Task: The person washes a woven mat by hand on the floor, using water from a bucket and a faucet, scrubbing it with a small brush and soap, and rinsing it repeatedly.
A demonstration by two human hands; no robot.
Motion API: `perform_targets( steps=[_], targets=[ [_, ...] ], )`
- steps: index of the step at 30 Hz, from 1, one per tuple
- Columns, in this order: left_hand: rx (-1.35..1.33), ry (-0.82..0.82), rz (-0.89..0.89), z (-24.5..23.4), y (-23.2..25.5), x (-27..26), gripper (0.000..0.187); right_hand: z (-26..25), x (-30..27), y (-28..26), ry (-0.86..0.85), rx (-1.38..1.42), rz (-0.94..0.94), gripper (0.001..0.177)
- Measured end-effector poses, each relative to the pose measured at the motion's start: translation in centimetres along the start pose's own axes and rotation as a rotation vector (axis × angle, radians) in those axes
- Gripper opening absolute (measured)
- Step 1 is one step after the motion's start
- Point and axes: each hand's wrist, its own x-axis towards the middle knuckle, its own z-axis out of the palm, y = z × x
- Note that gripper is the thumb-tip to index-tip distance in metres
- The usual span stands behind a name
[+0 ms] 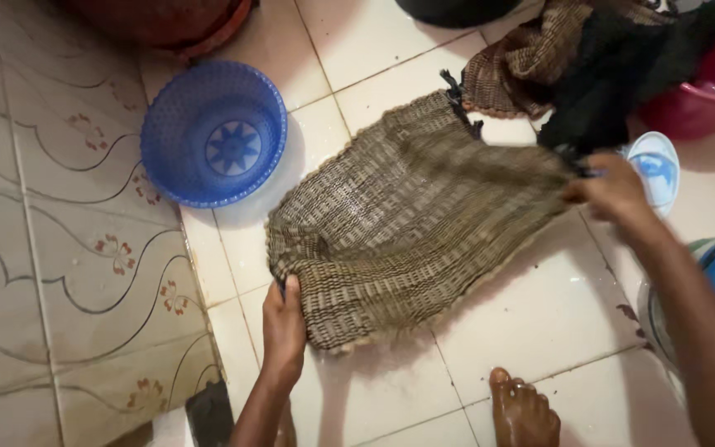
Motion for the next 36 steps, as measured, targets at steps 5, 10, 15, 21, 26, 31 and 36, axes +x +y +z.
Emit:
perform_targets(
  steps=[5,10,15,21,26,31,36],
  targets=[
    [0.54,-0.294,-0.388,-0.2,-5.7,-5.3,0.055,-0.1,-4.4,1.8,0.442,-0.664,-0.447,0.038],
    [0.975,-0.307,-0.231,1.8,-5.4,-7.7,0.129,13.8,-11.9,-2.0,0.015,-0.364,-0.192,0.037],
    [1.108,-0.444,-0.318,3.8,-2.7,-5.7,0.163,22.3,-22.9,-3.7,-0.35,-0.5,-1.41,0.059],
    [1.194,-0.549,-0.398,2.5,-2.5,-4.1,0.172,17.9,-11.6,-4.3,-0.348,-0.709,-0.48,0.057],
    [1.191,-0.546,-0.4,2.7,-2.5,-3.9,0.174,19.4,-9.7,-3.0,-0.064,-0.175,-0.736,0.063],
    [1.218,-0.58,-0.414,2.9,-2.9,-3.7,0.17,26.3,-22.6,-4.1,-0.487,-0.308,-1.345,0.045],
    [1.122,-0.495,-0.368,2.5,-4.1,-4.4,0.178,22.8,-12.7,-8.3,-0.438,-0.863,-0.736,0.061]
  ],
)
